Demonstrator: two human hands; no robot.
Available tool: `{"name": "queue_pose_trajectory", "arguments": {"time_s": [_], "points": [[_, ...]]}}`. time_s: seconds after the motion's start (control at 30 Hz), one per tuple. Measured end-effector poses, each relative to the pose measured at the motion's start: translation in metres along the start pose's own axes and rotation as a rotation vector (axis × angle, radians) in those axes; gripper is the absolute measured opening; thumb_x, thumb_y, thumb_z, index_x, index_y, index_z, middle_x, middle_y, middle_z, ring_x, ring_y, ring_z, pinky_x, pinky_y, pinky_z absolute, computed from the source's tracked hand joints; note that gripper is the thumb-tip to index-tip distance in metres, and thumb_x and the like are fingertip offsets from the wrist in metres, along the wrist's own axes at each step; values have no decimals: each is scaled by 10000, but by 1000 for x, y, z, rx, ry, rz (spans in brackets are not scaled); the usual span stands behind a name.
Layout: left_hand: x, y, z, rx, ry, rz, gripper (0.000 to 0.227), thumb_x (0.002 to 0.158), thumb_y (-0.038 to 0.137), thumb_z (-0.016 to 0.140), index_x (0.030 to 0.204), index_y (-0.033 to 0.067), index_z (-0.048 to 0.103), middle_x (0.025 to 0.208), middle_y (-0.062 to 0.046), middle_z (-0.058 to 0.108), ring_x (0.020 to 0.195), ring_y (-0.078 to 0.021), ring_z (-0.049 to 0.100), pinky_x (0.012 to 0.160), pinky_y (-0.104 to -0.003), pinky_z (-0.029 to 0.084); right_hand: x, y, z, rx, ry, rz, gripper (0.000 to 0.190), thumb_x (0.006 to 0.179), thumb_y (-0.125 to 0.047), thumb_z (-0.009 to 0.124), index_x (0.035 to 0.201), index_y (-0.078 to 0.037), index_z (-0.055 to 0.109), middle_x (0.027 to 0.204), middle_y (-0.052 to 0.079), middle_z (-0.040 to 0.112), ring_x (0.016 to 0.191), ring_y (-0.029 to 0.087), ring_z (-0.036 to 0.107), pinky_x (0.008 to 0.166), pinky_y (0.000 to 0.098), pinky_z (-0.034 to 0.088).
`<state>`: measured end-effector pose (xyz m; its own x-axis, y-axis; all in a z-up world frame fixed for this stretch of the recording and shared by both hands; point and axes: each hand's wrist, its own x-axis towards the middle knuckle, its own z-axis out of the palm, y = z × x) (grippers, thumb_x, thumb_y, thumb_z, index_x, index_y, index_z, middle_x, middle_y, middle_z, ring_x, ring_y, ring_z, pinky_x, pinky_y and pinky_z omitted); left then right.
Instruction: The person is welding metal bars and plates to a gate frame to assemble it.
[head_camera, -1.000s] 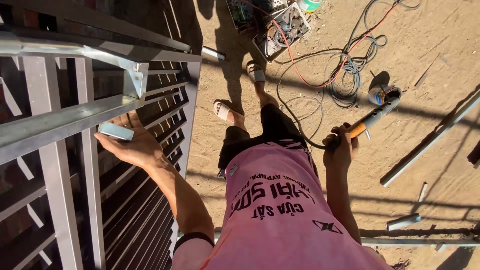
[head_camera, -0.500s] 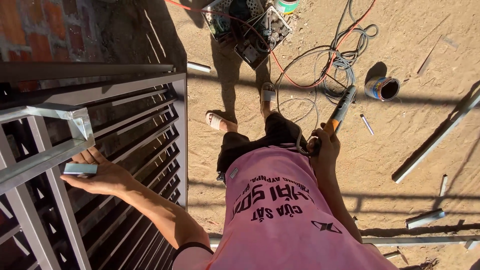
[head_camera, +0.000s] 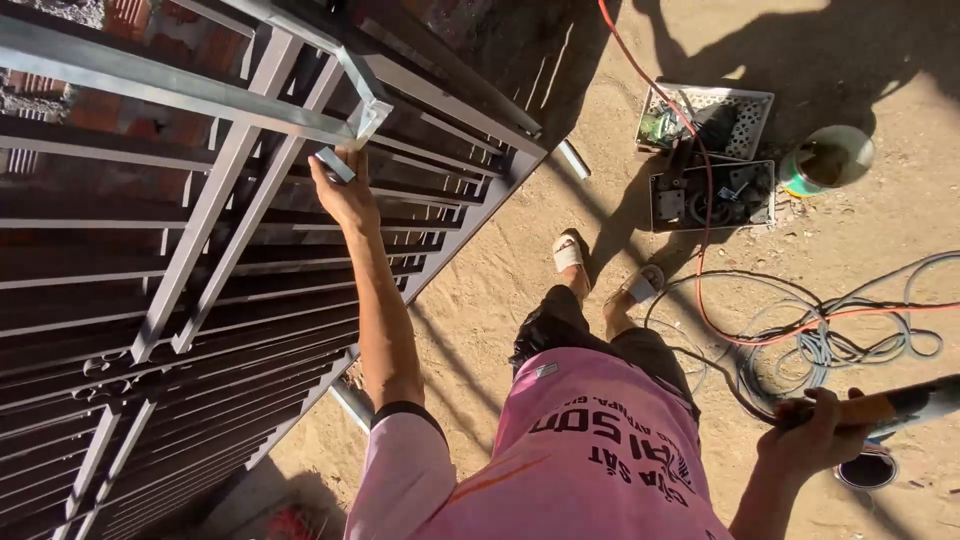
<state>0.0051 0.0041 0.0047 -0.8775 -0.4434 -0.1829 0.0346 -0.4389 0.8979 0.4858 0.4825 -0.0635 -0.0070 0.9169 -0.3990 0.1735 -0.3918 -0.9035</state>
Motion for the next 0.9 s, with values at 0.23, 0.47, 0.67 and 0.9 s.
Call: {"name": "queue_pose_trajectory", "arguments": {"time_s": [0.23, 0.47, 0.67, 0.9], "points": [[4, -12, -14, -79, -131, -13, 358, 996, 405, 489, 809, 108, 561, 753, -40, 456, 708, -182, 493, 887, -370, 577, -6, -5, 16, -104, -70, 87, 327, 950, -99, 666, 1265, -139, 588, 831, 5, 564, 473, 141, 452, 441, 240, 359], [-8, -157, -71, 124, -11, -381, 319, 921, 419, 600, 962, 109, 665, 952, -96, 687, 864, -206, 697, 863, -327, 585, -51, 26, 18, -132, 18, 192, 263, 947, -48, 641, 1185, -86, 536, 791, 58, 610, 458, 124, 546, 436, 251, 459], [-153, -362, -71, 468, -90, -742, 252, 992, 358, 596, 812, 184, 570, 634, 8, 567, 546, -117, 533, 619, -300, 491, -41, 46, 38, -222, 95, 308, 304, 926, -28, 611, 1223, -54, 555, 778, 66, 613, 456, 109, 529, 436, 247, 451], [-235, -662, -26, 1424, -763, -821, 351, 969, 338, 553, 1248, 181, 697, 927, -21, 796, 513, -104, 570, 493, -320, 449, 57, 135, 61, -490, 185, 507, 329, 930, -44, 594, 1258, -55, 575, 812, 107, 588, 476, 145, 445, 517, 267, 404]]}}
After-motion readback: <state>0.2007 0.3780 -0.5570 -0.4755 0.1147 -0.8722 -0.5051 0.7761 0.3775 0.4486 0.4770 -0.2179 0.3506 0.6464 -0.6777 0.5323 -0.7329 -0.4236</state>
